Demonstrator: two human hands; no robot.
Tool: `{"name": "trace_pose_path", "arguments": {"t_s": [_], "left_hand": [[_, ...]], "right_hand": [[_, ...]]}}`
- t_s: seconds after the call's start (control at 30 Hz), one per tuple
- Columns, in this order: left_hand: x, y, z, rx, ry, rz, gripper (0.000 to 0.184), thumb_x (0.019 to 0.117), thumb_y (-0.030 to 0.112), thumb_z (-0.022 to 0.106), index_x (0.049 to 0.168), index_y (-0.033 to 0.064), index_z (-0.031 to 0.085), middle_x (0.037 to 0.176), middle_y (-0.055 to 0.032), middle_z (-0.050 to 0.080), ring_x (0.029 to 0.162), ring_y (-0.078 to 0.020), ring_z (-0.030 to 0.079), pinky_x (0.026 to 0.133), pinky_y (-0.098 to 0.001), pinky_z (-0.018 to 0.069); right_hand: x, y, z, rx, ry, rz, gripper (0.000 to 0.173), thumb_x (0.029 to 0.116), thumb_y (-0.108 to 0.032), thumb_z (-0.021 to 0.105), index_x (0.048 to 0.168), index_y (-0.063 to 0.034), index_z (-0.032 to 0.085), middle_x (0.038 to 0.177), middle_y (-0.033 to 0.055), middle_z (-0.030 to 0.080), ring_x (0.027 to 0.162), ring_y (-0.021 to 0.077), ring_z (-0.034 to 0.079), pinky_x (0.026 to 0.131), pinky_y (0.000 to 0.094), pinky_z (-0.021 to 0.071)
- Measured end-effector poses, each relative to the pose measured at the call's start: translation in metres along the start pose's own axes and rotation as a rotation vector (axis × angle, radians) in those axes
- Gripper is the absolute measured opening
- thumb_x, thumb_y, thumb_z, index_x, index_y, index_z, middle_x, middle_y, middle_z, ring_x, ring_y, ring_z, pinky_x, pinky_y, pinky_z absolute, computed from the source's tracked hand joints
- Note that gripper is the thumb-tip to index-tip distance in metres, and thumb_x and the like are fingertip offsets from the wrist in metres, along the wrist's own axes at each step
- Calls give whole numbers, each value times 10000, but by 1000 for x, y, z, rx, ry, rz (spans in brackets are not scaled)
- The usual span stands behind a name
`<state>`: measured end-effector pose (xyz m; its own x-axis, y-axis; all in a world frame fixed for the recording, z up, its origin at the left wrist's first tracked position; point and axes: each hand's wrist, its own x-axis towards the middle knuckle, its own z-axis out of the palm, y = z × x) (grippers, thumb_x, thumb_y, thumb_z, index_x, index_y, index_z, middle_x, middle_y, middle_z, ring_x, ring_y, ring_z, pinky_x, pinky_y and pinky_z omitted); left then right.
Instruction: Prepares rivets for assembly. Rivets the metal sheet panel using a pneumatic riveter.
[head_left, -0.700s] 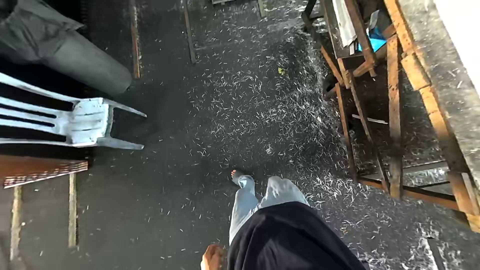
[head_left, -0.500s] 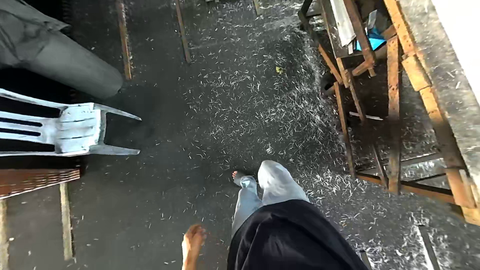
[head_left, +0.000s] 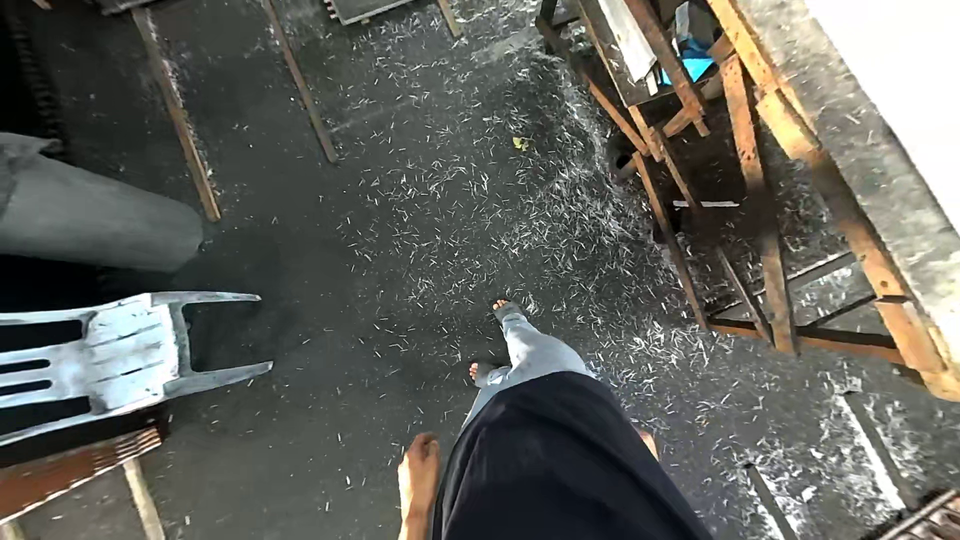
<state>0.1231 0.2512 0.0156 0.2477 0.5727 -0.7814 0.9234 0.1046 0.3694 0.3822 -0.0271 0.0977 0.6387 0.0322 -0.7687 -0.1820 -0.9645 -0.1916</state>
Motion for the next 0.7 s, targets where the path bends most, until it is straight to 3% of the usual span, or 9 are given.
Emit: {"name": "trace_pose_path", "arguments": {"t_s": [0.03,0.07,0.17,0.27,0.37,0.47,0.53,0.6,0.7], "left_hand": [[0,17,-3,84,3,86,306,1048,202,534,1262,44,685,1120,-179,737,1031,-339,714,943,-594,540],[3,35,-9,165,8,177,303,1044,196,530,1259,59,693,1131,-163,739,1040,-329,715,947,-590,541],[9,95,-43,411,-24,247,380,1060,253,513,1366,60,632,1282,-192,680,1171,-368,665,1018,-604,504],[9,145,-67,416,16,373,372,1065,226,505,1354,30,632,1260,-226,680,1128,-394,677,987,-621,513],[-2,202,-68,343,2,552,359,1055,246,500,1304,42,660,1169,-178,715,1016,-319,713,893,-557,568],[-26,254,-45,304,-170,759,392,1022,310,514,1298,82,673,1159,-91,721,998,-192,721,832,-416,619],[-46,282,-21,324,-350,908,399,1008,360,535,1289,125,693,1216,-46,712,1087,-165,699,906,-400,607],[-67,301,2,408,-526,1029,389,1000,415,530,1269,207,719,1295,1,685,1226,-180,628,1016,-452,535],[-84,309,22,522,-665,1162,329,1016,430,489,1149,298,759,1306,87,667,1296,-157,560,1048,-478,467]], "right_hand": [[20,16,23,21,129,-102,285,1029,-147,572,1072,85,734,1062,302,725,1038,432,708,969,561,522],[36,21,29,2,108,-151,287,1022,-162,577,1063,75,735,1034,290,731,1020,434,713,954,586,529],[39,1,21,103,169,-228,267,1001,-121,582,1030,98,733,981,286,733,966,429,721,917,583,539],[35,1,21,249,351,-408,198,905,-72,628,848,83,739,827,240,731,786,385,734,761,570,573],[34,5,26,393,444,-432,192,878,-147,649,809,-13,767,822,135,756,752,250,743,710,485,596],[31,14,36,450,494,-404,190,880,-179,654,843,-53,791,866,93,771,772,203,746,717,449,610],[29,19,36,448,469,-402,191,889,-178,648,865,-60,797,889,91,774,795,205,749,732,455,611],[25,26,32,375,400,-446,197,913,-161,642,897,-38,795,935,121,773,831,249,754,754,483,610],[20,35,35,225,305,-465,221,969,-153,609,896,-17,768,926,161,756,829,312,747,751,527,607]]}}
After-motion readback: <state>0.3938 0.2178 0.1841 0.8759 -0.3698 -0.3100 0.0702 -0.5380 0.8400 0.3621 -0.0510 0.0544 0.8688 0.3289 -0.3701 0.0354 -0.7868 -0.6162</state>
